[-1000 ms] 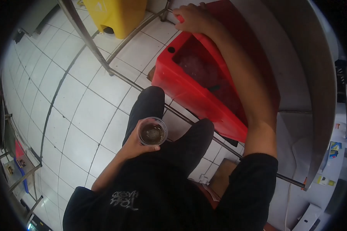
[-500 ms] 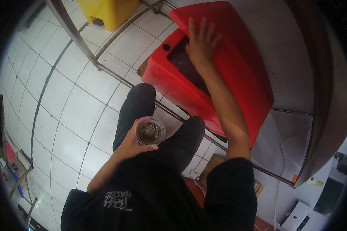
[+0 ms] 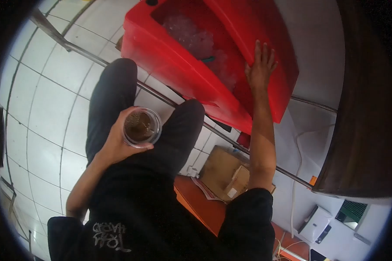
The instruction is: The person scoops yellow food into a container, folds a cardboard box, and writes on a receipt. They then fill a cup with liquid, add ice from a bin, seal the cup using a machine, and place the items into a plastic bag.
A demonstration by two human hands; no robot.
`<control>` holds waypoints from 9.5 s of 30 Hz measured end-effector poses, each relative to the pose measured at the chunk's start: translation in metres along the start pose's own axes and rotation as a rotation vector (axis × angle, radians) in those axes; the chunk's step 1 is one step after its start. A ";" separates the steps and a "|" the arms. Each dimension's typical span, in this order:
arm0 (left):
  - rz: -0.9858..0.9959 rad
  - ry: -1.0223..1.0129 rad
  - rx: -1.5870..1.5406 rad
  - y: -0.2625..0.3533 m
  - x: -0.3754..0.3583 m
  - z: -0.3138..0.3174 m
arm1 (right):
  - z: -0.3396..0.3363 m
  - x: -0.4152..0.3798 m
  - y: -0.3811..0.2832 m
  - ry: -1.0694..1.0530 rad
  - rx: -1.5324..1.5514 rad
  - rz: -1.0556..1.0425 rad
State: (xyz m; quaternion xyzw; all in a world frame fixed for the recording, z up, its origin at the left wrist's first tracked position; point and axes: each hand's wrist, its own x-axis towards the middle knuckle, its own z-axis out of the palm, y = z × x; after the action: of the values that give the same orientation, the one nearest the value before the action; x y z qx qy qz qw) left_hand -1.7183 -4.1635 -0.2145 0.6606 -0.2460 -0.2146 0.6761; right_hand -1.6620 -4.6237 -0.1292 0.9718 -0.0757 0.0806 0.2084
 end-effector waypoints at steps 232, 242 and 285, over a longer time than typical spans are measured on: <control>0.477 0.142 0.405 0.036 0.261 0.035 | -0.120 -0.020 -0.031 -0.294 1.247 0.413; 0.389 0.152 0.309 0.051 0.253 0.032 | -0.160 -0.020 -0.070 0.118 0.721 0.184; 0.281 0.176 0.037 0.096 0.040 -0.037 | -0.035 -0.176 -0.037 0.403 2.217 1.463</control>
State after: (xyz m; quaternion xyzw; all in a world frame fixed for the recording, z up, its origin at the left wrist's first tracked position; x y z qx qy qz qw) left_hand -1.6676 -4.1559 -0.1170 0.6483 -0.2795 -0.0546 0.7061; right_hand -1.8312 -4.5559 -0.1456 0.3349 -0.4374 0.3317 -0.7658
